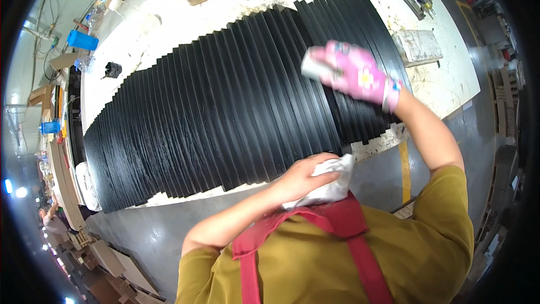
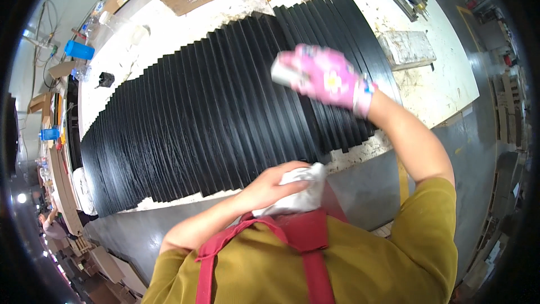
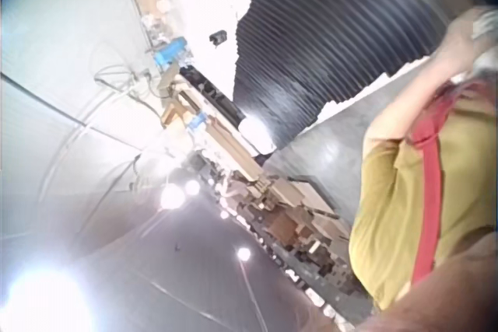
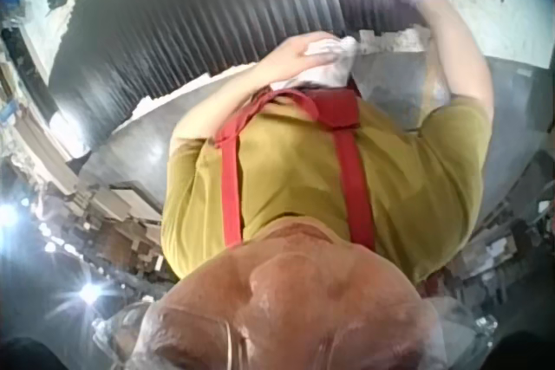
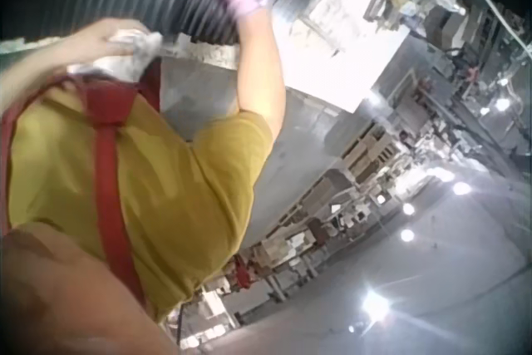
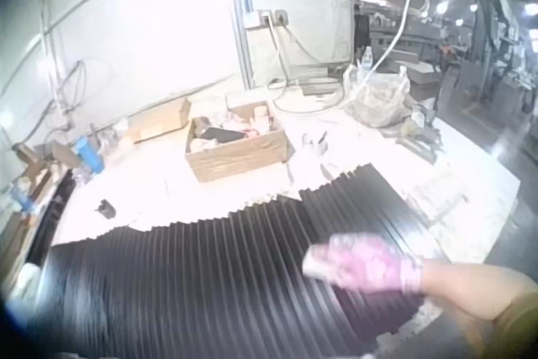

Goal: The person applies a liquid from a container to a sponge and wipes it across a long, black, corrugated shutter panel, then continues cleaning the surface with a cloth.

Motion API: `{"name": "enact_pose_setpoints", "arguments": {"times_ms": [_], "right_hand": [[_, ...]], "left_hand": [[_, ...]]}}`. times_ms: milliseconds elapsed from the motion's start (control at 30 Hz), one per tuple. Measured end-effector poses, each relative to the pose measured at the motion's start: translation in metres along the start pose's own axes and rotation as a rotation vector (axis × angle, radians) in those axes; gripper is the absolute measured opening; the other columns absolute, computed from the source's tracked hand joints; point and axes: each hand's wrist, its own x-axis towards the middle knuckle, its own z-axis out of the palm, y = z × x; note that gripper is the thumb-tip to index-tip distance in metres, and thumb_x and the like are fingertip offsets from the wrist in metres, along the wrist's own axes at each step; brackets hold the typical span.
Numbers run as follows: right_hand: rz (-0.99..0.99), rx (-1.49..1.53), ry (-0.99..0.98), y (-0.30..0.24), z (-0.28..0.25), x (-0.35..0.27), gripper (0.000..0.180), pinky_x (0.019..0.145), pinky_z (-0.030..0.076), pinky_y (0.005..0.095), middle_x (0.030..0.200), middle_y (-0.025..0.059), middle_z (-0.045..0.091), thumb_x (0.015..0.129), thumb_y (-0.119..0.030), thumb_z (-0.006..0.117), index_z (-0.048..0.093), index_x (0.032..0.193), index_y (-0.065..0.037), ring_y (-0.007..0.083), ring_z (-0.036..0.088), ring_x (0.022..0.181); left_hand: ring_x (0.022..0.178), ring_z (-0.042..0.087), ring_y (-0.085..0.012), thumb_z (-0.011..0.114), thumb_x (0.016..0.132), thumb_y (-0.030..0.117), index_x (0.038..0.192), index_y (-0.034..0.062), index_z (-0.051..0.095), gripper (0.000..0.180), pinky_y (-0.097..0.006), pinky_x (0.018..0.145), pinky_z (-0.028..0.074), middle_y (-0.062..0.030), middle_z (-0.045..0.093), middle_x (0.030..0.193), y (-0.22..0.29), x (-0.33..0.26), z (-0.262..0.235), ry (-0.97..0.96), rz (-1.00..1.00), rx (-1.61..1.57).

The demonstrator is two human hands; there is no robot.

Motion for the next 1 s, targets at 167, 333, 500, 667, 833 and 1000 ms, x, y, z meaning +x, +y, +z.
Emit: {"name": "enact_pose_setpoints", "arguments": {"times_ms": [167,333,500,667,833,1000], "right_hand": [[0.238,0.055,0.147,0.071,0.021,0.057,0.045,0.09,0.051,0.0434,0.116,0.0166,0.061,0.091,-0.023,0.064,0.054,0.133,-0.01,0.0358,0.062,0.106],[-0.064,-0.183,0.141,-0.001,0.024,-0.006,0.038,0.062,0.054,0.0408,0.089,0.0134,0.06,0.083,-0.021,0.069,0.059,0.117,-0.007,0.0277,0.065,0.08],[-0.478,-0.04,-0.154,-0.017,-0.004,-0.098,0.05,0.068,0.054,0.0361,0.091,0.0047,0.059,0.081,-0.032,0.069,0.056,0.126,-0.015,0.0216,0.063,0.083],[-0.044,0.214,0.083,0.042,0.009,-0.025,0.046,0.073,0.055,0.0383,0.099,0.0122,0.06,0.089,-0.023,0.067,0.056,0.132,-0.011,0.0282,0.064,0.083],[-0.121,0.204,-0.13,0.008,0.014,-0.057,0.04,0.069,0.056,0.0382,0.096,0.0111,0.062,0.086,-0.025,0.069,0.059,0.122,-0.011,0.0262,0.067,0.081],[-0.265,0.154,0.095,0.026,-0.011,-0.024,0.052,0.075,0.059,0.0368,0.106,0.014,0.063,0.089,-0.033,0.065,0.055,0.135,-0.011,0.0276,0.068,0.091]], "left_hand": [[0.12,0.056,-0.0197,0.064,0.096,0.029,0.137,0.0021,0.053,0.05,-0.032,0.104,0.041,-0.0149,0.062,0.129,-0.051,0.052,0.058,-0.245,-0.033,0.01],[0.117,0.055,-0.0157,0.061,0.1,0.036,0.14,-0.001,0.052,0.055,-0.029,0.104,0.041,-0.0107,0.064,0.126,-0.07,0.039,0.067,0.087,-0.108,-0.178],[0.112,0.057,-0.0136,0.062,0.1,0.036,0.14,-0.0003,0.052,0.056,-0.029,0.1,0.044,-0.0088,0.064,0.121,-0.061,0.041,0.074,0.122,-0.18,-0.175],[0.105,0.059,-0.0111,0.063,0.099,0.034,0.139,0.0001,0.053,0.053,-0.027,0.091,0.049,-0.0067,0.065,0.116,-0.053,0.044,0.088,0.204,-0.195,-0.371],[0.107,0.059,-0.0119,0.064,0.099,0.034,0.138,-0.0008,0.054,0.054,-0.027,0.092,0.048,-0.0073,0.065,0.116,-0.061,0.038,0.08,0.242,-0.161,-0.338],[0.109,0.057,-0.0113,0.063,0.099,0.036,0.141,0.0005,0.051,0.056,-0.027,0.096,0.046,-0.0062,0.064,0.119,-0.077,0.04,0.074,0.119,-0.144,-0.303]]}}
